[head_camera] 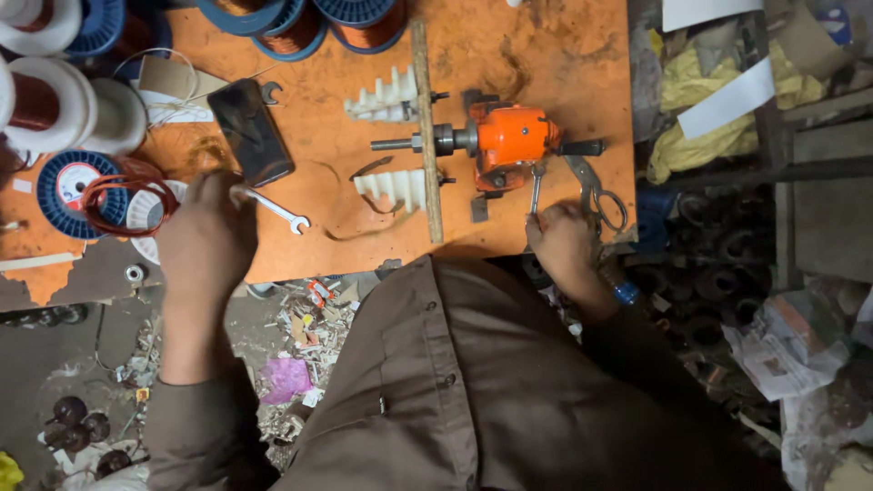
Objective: The person winds copper wire onto a white plastic bobbin mounted on a hand-cranked winding machine. They repeatedly crank the handle to rotate the bobbin, pause to guide and adjust the wire, and continue winding until the bobbin is fully covered.
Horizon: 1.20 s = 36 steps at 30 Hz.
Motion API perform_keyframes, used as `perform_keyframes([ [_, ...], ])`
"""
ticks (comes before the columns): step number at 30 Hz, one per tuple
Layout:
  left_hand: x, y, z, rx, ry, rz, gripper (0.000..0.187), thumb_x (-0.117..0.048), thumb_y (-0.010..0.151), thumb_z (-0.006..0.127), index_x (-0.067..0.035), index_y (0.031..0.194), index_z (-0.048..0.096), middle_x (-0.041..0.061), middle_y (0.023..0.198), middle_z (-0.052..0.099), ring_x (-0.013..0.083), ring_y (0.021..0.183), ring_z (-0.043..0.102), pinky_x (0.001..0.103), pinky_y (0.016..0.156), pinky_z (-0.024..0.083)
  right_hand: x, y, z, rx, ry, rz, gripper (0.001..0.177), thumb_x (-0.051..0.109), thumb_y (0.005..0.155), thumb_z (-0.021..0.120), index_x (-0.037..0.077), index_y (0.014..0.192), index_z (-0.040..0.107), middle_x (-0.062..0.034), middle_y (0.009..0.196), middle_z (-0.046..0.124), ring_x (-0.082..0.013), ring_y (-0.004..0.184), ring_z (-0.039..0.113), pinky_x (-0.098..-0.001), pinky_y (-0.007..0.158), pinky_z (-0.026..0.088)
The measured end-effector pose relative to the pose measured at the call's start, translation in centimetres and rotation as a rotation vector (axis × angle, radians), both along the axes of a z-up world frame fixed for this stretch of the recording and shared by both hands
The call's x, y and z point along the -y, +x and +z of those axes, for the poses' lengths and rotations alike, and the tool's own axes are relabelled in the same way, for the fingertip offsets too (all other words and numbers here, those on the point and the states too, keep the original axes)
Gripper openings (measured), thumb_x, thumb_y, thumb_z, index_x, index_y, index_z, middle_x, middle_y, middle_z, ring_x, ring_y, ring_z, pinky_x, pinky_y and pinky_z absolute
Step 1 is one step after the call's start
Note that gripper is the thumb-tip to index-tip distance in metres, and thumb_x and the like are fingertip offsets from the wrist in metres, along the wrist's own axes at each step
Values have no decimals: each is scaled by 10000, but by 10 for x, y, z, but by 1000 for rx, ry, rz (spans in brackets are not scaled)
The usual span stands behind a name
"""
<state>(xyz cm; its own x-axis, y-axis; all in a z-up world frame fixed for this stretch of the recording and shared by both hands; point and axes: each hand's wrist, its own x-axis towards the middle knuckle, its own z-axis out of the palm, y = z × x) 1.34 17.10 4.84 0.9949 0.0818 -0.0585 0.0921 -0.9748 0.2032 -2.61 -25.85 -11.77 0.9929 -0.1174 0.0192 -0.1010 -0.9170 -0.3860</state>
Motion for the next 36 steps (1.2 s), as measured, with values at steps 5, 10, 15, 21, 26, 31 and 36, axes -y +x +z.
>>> perform_keyframes([
  [5,54,3,9,321,-369,-484,674,-201,850,848,-6,1411,529,212,1458,533,442,1302,558,481,1061,483,3,-7,-44,-21,91,-90,363,363,829,794,9,809,714,-208,894,690,-416,828,684,-501,711,537],
  [10,93,20,15,351,-356,-637,705,-229,724,891,-37,1333,591,181,1256,597,423,1155,594,484,996,466,8,2,-84,-250,259,-176,377,370,898,678,-7,882,678,-243,897,716,-425,876,701,-511,792,545],
  [15,106,28,19,282,-332,-553,650,-259,658,914,-91,1224,643,122,1076,665,364,1019,639,469,894,490,17,5,-77,-240,58,22,329,291,888,626,-34,838,647,-282,866,686,-476,816,674,-551,732,530],
  [21,116,26,17,110,-370,-516,663,-279,574,934,-85,1152,674,124,966,703,369,968,652,465,856,490,11,-31,21,-163,603,121,172,151,949,623,33,843,555,-178,675,631,-295,617,675,-412,601,521],
  [26,120,31,10,148,-549,-550,531,-200,645,913,-60,1109,694,136,979,721,330,907,696,414,810,540,-43,-24,45,350,629,484,154,33,912,689,33,830,559,-132,738,572,-292,634,604,-404,588,480],
  [31,122,31,12,31,-651,-396,524,-151,597,926,-22,1047,691,152,821,695,274,719,694,354,659,546,-90,11,17,480,540,447,143,19,899,679,4,879,538,-178,869,571,-401,764,608,-474,658,499],
  [36,123,33,8,51,-756,-426,462,-188,644,922,-24,992,667,119,854,725,219,762,737,329,696,576,-99,19,12,569,567,490,95,1,909,641,-7,911,546,-174,915,593,-388,799,627,-465,703,528],
])
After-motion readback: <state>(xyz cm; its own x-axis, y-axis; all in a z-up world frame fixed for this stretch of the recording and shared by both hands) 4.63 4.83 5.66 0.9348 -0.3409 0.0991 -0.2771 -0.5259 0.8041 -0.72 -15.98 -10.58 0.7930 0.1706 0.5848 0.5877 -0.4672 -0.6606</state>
